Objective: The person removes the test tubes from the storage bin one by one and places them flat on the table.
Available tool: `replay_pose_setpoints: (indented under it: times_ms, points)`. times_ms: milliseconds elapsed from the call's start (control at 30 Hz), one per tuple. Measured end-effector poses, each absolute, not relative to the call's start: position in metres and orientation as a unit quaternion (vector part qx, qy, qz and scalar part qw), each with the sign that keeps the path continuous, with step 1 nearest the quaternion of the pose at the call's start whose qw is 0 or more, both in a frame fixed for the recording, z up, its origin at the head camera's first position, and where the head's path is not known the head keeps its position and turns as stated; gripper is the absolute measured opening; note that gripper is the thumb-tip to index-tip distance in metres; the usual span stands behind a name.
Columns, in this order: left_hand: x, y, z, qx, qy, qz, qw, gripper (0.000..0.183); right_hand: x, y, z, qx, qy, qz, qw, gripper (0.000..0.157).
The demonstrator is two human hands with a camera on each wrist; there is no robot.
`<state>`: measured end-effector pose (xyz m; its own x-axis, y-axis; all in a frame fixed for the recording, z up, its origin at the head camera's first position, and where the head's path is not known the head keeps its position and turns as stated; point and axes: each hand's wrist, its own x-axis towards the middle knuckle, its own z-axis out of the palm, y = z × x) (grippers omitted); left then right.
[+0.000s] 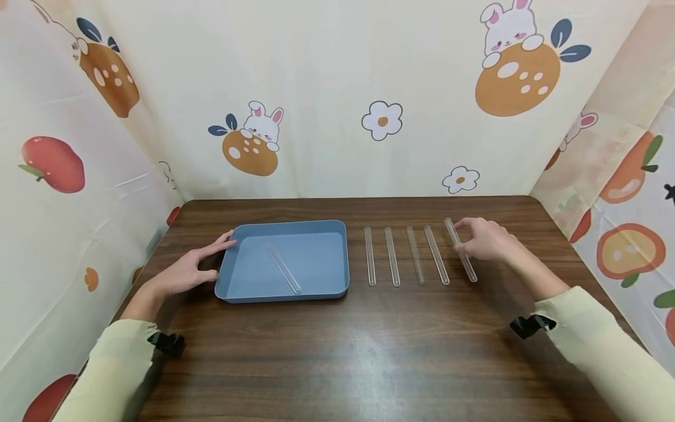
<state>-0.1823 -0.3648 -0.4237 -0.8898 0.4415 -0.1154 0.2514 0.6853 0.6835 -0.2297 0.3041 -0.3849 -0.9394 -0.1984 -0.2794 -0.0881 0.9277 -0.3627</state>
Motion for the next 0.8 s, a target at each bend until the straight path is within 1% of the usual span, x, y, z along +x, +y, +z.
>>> replay_pose_setpoints:
  times_ms: [400,600,800]
  points:
    - [-0.181,-0.365,-0.423,0.193,0.907,0.35,0.136,0.076,-0.234,0.306,-0.405,-0.074,0.961,-0.199,0.178,0.063]
    - [-0.182,-0.365,-0.424,0.193,0.907,0.348,0.137,0.076,-0.236,0.306,-0.408,-0.067,0.962,-0.195,0.179,0.06]
    - [-0.183,-0.364,-0.424,0.192,0.907,0.348,0.138,0.076,-0.237,0.305,-0.409,-0.062,0.963,-0.192,0.176,0.062]
